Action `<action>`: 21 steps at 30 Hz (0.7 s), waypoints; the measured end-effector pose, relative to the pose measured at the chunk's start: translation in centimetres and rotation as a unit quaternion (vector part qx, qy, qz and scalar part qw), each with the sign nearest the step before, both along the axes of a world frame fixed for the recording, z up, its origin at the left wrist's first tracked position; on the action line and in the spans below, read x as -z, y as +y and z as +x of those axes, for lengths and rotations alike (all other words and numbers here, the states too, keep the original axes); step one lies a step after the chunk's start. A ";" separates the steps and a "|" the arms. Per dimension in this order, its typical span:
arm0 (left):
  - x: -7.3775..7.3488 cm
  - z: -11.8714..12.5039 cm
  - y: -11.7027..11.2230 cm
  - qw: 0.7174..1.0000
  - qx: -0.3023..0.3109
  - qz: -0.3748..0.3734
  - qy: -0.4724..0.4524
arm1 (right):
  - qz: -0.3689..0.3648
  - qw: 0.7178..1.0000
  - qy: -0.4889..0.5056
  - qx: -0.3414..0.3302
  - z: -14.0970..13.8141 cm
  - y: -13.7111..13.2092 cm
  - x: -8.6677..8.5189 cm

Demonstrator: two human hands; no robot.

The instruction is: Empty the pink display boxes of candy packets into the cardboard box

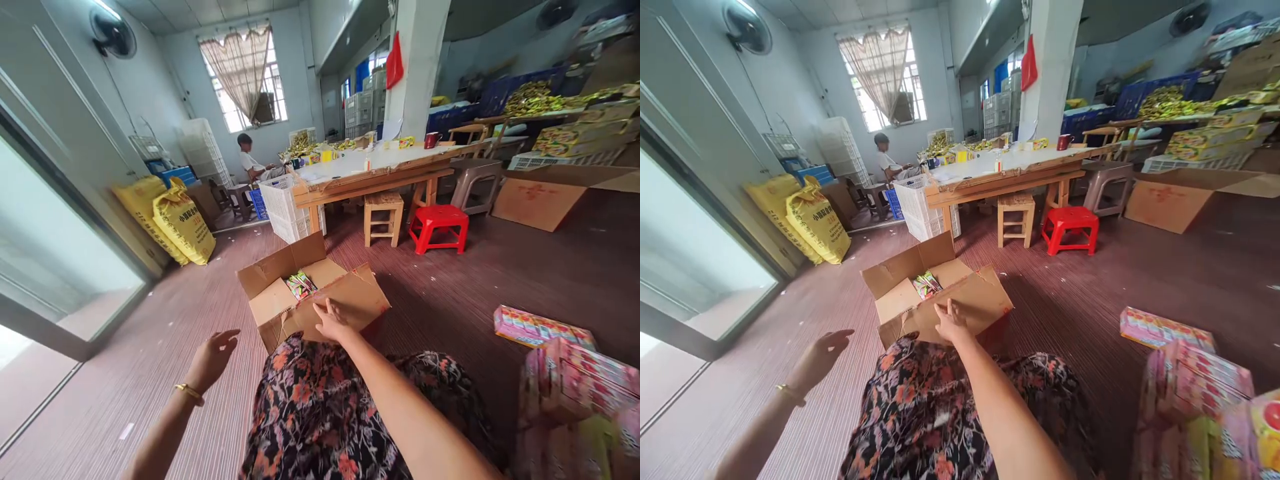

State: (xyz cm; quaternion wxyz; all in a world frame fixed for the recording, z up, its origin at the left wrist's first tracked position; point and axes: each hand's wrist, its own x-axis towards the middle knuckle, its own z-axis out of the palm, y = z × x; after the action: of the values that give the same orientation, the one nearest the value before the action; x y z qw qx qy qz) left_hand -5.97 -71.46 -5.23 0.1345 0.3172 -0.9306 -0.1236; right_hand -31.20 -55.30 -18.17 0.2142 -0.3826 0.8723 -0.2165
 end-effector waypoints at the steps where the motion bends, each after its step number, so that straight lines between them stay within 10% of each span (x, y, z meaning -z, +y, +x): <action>1: -1.2 -0.9 -0.2 1.000 -0.001 -0.019 -0.008 | 0.002 1.000 0.006 0.000 0.1 -0.3 0.5; 6: -4.2 -7.5 -0.8 0.989 0.007 -0.113 -0.095 | 0.022 0.999 0.022 0.008 0.5 -1.4 2.7; 21: -1.2 -22.5 -14.7 0.973 -0.059 -0.156 -0.157 | -0.018 0.997 0.073 0.035 0.9 -3.1 9.3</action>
State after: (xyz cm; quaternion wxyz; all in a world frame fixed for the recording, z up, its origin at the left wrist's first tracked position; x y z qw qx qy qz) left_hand -28.48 -86.16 -4.07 0.0420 0.3624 -0.9274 0.0829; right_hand -30.29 -58.36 -27.46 0.1352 -0.3705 0.8944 -0.2110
